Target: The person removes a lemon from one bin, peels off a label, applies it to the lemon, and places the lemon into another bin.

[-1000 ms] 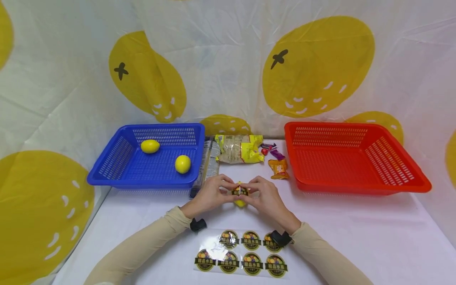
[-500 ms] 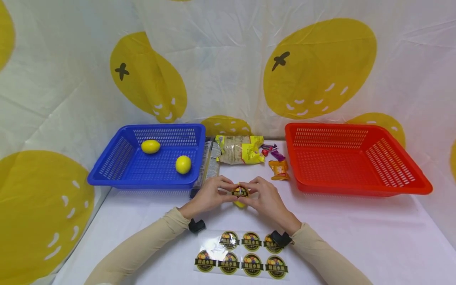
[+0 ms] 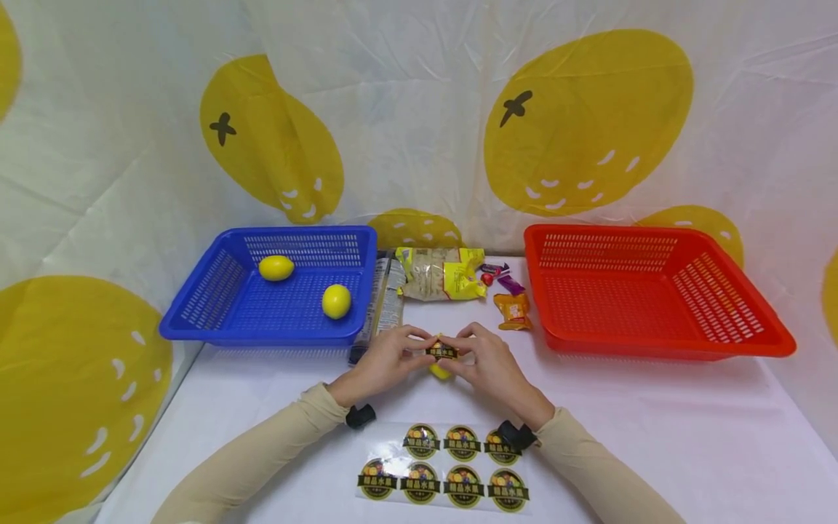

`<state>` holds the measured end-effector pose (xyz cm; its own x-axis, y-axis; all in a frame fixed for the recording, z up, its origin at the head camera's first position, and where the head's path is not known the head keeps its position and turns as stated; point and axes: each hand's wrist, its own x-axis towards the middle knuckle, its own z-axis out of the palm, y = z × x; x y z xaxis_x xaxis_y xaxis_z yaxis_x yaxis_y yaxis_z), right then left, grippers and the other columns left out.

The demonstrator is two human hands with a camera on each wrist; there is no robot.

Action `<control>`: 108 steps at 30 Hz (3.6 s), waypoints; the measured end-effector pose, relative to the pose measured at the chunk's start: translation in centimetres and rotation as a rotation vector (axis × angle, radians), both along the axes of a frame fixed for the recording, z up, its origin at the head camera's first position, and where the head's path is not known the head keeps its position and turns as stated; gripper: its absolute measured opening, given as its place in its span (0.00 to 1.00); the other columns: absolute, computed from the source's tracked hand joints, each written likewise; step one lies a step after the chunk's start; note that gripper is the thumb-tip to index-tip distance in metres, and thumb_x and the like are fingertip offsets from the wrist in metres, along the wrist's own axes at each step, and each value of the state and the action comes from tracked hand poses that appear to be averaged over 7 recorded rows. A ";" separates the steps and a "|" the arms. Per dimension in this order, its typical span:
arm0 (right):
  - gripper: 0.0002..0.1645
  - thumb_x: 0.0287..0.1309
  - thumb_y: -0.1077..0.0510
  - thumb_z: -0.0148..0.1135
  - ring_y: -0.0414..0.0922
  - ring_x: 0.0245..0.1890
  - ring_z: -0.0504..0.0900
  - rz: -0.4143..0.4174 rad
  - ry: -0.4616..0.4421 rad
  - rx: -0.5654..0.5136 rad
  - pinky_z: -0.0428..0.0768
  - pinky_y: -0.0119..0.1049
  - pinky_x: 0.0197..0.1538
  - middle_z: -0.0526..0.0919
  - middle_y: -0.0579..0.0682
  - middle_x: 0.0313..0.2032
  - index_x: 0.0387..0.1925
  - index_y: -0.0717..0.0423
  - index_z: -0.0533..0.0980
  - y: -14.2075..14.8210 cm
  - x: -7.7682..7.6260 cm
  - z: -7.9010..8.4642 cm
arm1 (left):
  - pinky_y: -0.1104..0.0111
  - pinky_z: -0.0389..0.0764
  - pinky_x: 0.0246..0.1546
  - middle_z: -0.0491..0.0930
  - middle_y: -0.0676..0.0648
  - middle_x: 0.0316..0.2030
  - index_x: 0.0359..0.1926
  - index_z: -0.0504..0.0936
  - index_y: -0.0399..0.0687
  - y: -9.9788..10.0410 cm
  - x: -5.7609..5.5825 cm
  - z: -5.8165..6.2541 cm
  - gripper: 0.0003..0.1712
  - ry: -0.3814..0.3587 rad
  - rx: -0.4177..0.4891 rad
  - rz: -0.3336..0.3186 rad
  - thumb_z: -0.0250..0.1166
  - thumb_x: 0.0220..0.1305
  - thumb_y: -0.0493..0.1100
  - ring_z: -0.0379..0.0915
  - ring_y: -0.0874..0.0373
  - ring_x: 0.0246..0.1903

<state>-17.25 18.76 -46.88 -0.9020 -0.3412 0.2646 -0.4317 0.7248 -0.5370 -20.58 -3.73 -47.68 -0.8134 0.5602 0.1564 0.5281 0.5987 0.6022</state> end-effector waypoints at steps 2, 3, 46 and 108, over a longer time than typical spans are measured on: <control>0.25 0.55 0.48 0.77 0.46 0.33 0.76 0.002 0.003 -0.002 0.65 0.30 0.33 0.82 0.49 0.40 0.56 0.45 0.85 0.0 0.0 0.0 | 0.72 0.77 0.42 0.85 0.50 0.57 0.62 0.82 0.57 0.0 0.1 0.1 0.23 -0.003 -0.003 -0.005 0.68 0.69 0.53 0.82 0.57 0.47; 0.25 0.55 0.48 0.77 0.47 0.34 0.77 0.003 -0.001 -0.005 0.66 0.30 0.34 0.82 0.49 0.40 0.56 0.46 0.85 0.1 0.0 0.0 | 0.72 0.78 0.42 0.85 0.50 0.57 0.63 0.82 0.57 0.0 0.1 0.1 0.23 -0.015 0.004 -0.001 0.67 0.70 0.53 0.82 0.57 0.47; 0.15 0.61 0.57 0.72 0.52 0.48 0.90 0.001 -0.027 -0.050 0.84 0.56 0.54 0.90 0.54 0.49 0.50 0.55 0.87 1.3 0.7 0.1 | 0.76 0.63 0.15 0.85 0.47 0.57 0.52 0.88 0.53 0.2 0.8 0.5 0.14 -0.022 0.105 0.029 0.69 0.68 0.49 0.52 0.69 0.11; 0.12 0.51 0.52 0.80 0.46 0.33 0.92 -0.127 -0.104 -0.131 0.88 0.48 0.42 0.91 0.53 0.43 0.37 0.50 0.89 0.9 0.9 0.2 | 0.76 0.58 0.15 0.87 0.49 0.54 0.45 0.91 0.55 1.3 1.1 0.3 0.17 -0.008 0.135 0.067 0.76 0.58 0.55 0.51 0.69 0.14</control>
<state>-16.31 19.67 -46.64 -0.9604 -0.1914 0.2023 -0.2782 0.6913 -0.6669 -19.48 -2.43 -47.42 -0.8500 0.4786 0.2201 0.4846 0.5463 0.6832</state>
